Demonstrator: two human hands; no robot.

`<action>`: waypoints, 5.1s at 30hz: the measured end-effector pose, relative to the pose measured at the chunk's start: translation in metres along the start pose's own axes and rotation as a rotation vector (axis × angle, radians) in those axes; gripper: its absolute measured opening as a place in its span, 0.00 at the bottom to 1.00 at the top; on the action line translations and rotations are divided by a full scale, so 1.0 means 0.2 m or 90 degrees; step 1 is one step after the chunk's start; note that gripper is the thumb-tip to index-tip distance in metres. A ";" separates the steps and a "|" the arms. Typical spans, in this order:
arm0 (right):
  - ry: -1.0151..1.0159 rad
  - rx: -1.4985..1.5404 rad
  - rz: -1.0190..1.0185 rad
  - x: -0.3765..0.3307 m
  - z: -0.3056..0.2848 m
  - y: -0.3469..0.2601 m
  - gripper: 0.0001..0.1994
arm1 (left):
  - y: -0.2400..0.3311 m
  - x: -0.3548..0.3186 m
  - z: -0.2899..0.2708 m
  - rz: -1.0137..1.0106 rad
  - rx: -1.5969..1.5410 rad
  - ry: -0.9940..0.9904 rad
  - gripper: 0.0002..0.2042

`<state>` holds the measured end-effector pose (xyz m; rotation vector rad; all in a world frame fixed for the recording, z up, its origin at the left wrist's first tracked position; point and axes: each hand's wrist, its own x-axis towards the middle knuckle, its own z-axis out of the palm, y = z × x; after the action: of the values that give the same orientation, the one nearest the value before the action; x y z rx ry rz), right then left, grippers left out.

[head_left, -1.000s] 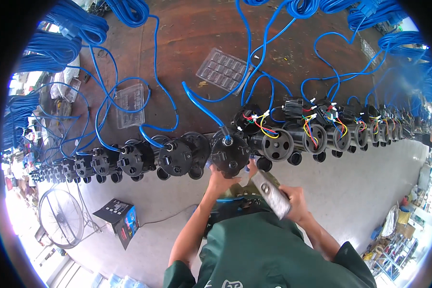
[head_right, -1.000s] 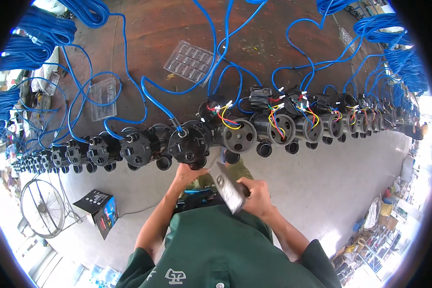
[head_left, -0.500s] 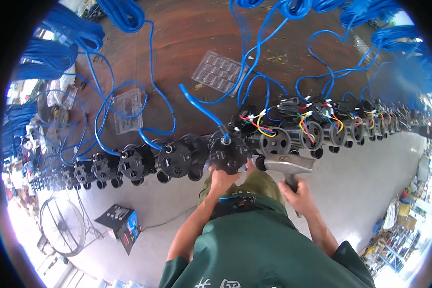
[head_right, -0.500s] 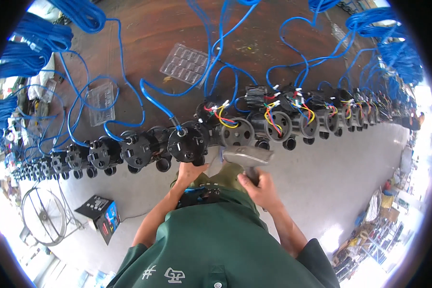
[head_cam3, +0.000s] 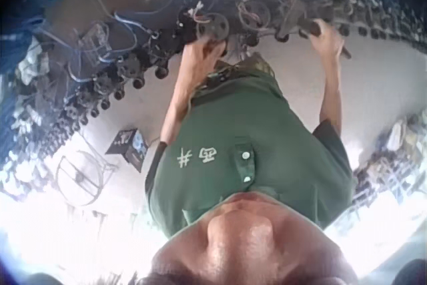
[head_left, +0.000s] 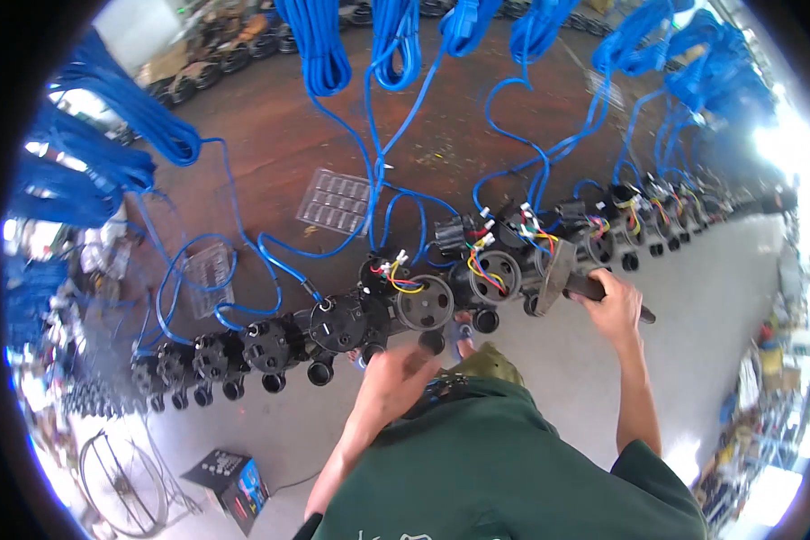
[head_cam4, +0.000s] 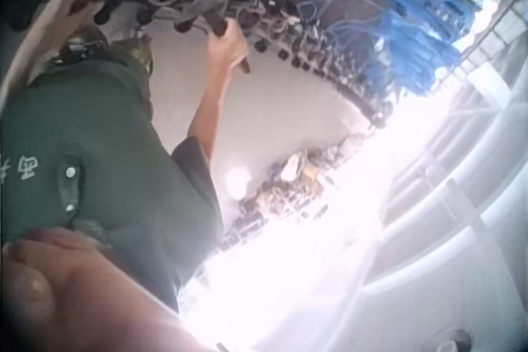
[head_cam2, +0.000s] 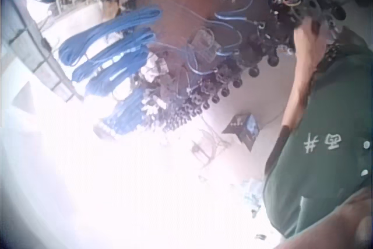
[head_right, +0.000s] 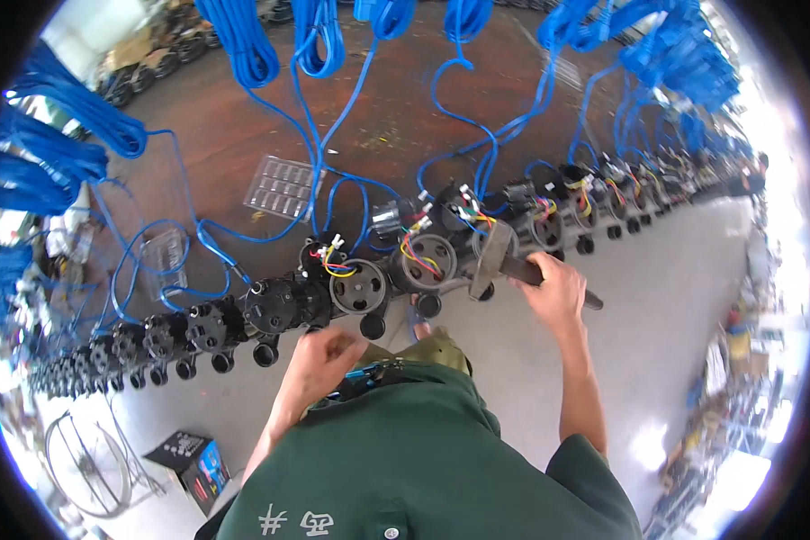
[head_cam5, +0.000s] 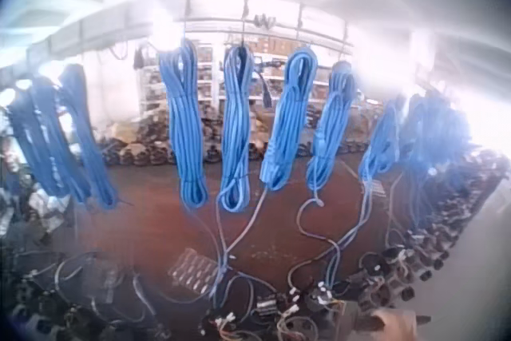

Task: The person assembles a series of pumps on a long workbench by hand and using a tool.

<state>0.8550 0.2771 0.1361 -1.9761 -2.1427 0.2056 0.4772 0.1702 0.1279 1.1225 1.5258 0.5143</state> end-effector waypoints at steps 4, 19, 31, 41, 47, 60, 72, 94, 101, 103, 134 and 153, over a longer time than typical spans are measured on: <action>-0.035 0.039 -0.170 0.25 0.07 0.26 0.19 | 0.20 0.54 0.03 0.173 0.280 0.388 0.14; 0.033 0.219 -0.325 0.34 -0.07 0.14 0.19 | -0.17 1.12 -0.23 -0.127 0.653 0.173 0.13; -0.767 0.674 0.030 0.69 0.26 -0.79 0.31 | 0.30 0.45 0.06 0.522 0.606 0.571 0.22; -0.819 1.024 0.003 0.54 0.41 -0.92 0.29 | 0.09 0.40 0.08 0.320 -0.262 0.515 0.09; -0.765 1.039 0.023 0.65 0.46 -0.85 0.25 | 0.02 0.38 0.04 0.225 -0.121 0.499 0.19; -0.683 0.728 -0.112 0.67 0.40 -0.90 0.25 | -0.09 0.53 0.22 0.226 0.102 0.444 0.15; -0.392 0.423 -0.259 0.53 0.55 -0.95 0.24 | -0.24 0.51 0.40 0.030 -0.042 0.601 0.43; -0.130 0.291 -0.279 0.33 0.57 -0.96 0.23 | -0.39 0.37 0.45 0.227 0.228 0.554 0.30; -0.101 0.268 -0.296 0.33 0.59 -0.94 0.21 | -0.45 0.27 0.40 0.308 -0.137 0.450 0.46; -0.070 0.234 -0.330 0.28 0.54 -1.00 0.21 | -0.50 0.33 0.41 0.279 -0.205 0.427 0.53; -0.179 0.143 -0.312 0.24 0.43 -1.04 0.24 | -0.44 0.27 0.32 0.206 -0.844 0.140 0.42; -0.036 -0.139 -0.203 0.29 0.18 0.22 0.27 | -0.25 0.40 0.28 0.190 -0.500 0.239 0.41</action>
<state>0.8846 0.3396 0.0945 -1.7128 -2.5737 -0.0287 0.5154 0.2026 0.0302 0.6421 1.2618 1.4478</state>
